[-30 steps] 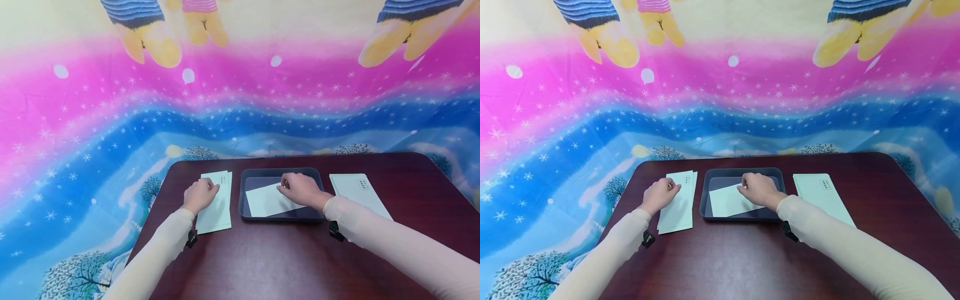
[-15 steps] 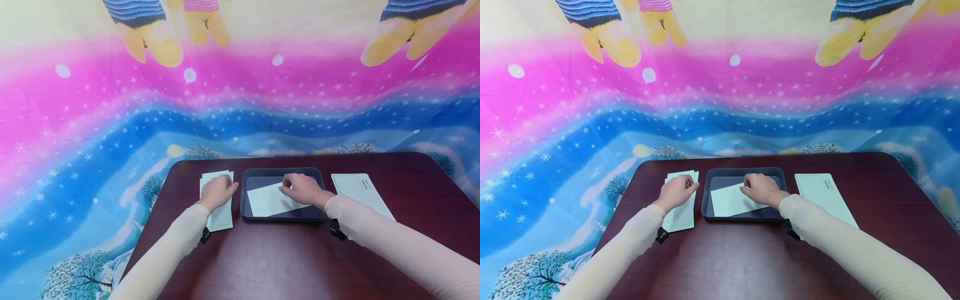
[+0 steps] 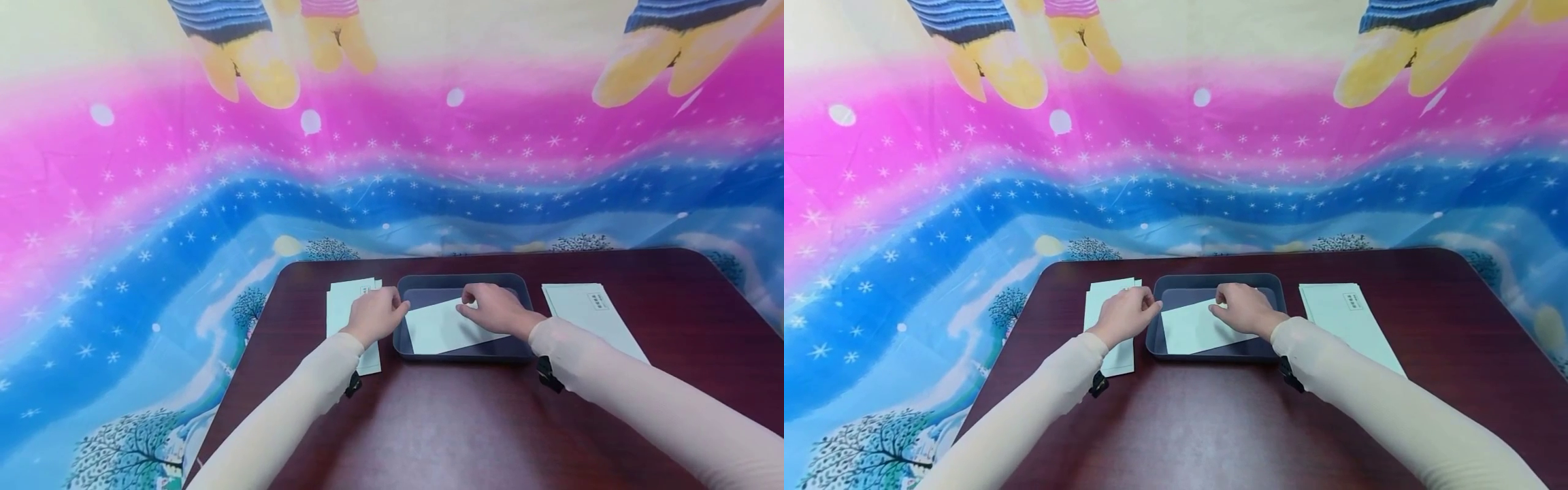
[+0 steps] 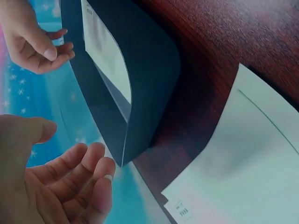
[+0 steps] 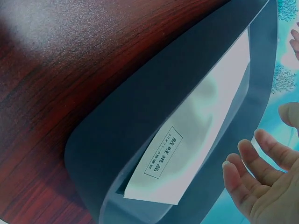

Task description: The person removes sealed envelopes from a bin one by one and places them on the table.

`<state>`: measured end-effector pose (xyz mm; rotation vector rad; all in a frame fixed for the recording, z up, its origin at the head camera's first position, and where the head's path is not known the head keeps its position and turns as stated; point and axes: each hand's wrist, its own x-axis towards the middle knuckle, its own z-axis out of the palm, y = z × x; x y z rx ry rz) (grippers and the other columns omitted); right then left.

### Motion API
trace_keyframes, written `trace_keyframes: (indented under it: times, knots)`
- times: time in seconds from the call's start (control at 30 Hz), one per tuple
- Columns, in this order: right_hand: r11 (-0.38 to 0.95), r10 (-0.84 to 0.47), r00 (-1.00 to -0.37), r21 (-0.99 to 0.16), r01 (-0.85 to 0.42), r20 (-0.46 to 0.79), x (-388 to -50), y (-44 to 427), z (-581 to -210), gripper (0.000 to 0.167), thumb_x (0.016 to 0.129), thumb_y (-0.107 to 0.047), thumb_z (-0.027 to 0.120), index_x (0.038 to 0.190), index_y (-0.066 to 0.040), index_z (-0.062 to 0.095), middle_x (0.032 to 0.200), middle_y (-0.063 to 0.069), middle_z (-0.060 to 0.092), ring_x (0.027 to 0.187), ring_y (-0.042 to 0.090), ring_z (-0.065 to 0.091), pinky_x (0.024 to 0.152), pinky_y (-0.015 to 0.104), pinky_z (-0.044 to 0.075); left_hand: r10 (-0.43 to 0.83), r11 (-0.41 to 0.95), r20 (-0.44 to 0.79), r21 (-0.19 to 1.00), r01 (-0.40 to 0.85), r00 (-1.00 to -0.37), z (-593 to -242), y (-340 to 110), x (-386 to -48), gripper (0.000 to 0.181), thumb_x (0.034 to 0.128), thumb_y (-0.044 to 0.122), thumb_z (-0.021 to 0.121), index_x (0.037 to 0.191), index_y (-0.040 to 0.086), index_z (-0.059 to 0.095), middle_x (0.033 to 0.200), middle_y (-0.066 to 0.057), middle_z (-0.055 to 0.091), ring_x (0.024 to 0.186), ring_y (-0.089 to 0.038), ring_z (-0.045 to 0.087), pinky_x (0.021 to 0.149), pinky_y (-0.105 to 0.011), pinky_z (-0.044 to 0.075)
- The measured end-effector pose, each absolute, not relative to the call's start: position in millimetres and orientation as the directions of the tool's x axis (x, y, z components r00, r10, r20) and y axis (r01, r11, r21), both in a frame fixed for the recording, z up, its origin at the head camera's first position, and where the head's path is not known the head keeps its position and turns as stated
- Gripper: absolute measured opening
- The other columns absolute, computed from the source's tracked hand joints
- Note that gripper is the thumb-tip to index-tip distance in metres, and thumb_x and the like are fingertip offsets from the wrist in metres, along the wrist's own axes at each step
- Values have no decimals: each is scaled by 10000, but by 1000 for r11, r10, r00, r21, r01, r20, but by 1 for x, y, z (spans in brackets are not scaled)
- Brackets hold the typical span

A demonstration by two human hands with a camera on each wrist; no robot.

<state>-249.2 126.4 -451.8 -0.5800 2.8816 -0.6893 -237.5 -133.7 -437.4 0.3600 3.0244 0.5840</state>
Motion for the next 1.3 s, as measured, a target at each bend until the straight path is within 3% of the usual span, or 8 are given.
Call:
trace_keyframes:
  times: [0.37,0.7,1.07,1.3]
  knots:
    - [830,-380,-923,-463,-312,-59,-256,128,-456,316,1005,-313,605,1172,-50,660,1226,153,686,1058,285,679,927,511,530,280,901,0,344,263,-960,-440,-118,-237,269,1013,369,589,952,133,702,606,40,589,522,-118,533,493,-283,416]
    - [823,-421,-903,-455,-340,-87,-262,133,-459,405,1002,-300,605,1289,-17,639,1327,191,649,1167,343,651,945,525,527,289,913,9,297,279,-957,-442,-105,-237,279,1004,390,600,1015,140,724,694,30,658,562,-112,557,548,-313,458]
    - [843,-457,-883,-368,-392,-107,-270,143,-470,489,948,-307,694,1342,-31,605,1372,225,589,1275,422,548,1021,574,465,292,922,-13,269,278,-956,-442,-97,-234,294,998,402,608,1043,136,725,814,2,720,644,-128,601,625,-339,512]
    - [857,-471,-874,-296,-421,-120,-273,149,-476,616,872,-341,782,1375,-47,586,1405,246,564,1287,435,542,1041,586,451,315,918,-32,263,297,-948,-445,-93,-234,287,997,411,607,1028,148,718,816,13,706,640,-111,577,596,-306,485]
